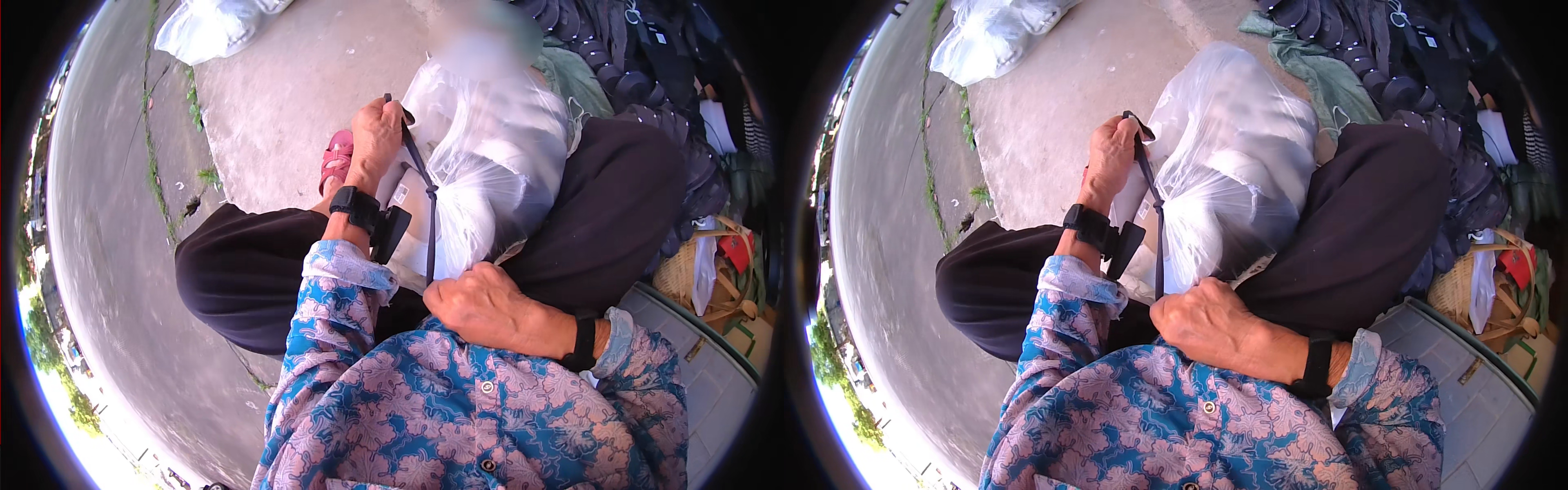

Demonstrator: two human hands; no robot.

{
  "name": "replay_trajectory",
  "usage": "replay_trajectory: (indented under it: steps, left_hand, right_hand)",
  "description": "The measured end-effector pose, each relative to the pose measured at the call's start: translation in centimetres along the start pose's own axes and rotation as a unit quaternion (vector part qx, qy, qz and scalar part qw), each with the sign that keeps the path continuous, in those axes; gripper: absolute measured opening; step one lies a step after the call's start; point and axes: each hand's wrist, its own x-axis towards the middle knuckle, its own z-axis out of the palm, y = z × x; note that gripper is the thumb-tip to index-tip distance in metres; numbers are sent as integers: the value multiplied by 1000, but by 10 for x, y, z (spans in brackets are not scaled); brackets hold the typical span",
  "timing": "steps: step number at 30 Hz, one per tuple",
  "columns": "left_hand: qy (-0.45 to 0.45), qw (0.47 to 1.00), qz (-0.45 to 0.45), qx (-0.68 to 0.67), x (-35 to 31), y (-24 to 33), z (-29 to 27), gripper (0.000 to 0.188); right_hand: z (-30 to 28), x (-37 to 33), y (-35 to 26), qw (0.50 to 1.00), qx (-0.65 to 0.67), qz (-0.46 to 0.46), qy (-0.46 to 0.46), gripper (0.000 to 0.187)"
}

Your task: Bundling white shoe components into a plastic bag and securing it with a black strap.

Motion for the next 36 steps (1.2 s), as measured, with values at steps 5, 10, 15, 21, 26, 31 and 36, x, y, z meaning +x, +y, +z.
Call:
replay_trajectory:
  steps: [5,10,15,21,26,31,36]
  left_hand:
    - [10,994,28,102,13,-7,2,29]
    - [-47,955,137,258,21,9,10,28]
    - [-88,982,-113,-121,36,8,-3,21]
    - [-112,915,-141,-361,70,0,4,15]
    - [-59,978,-116,-164,95,-11,27,22]
    - [-21,951,156,266,127,-25,44,24]
    - [-33,940,258,221,136,-32,62,23]
  right_hand:
    - [3,-2,-2,994,94,2,-49,5]
    - [17,-13,-6,989,139,36,-43,4]
    - [29,-22,11,951,253,147,-101,11]
    - [58,-34,48,816,495,299,-15,23]
    - [45,-52,63,521,679,508,-96,13]
    - [59,-46,85,434,667,598,-98,20]
    - [45,-35,113,641,416,602,-232,6]
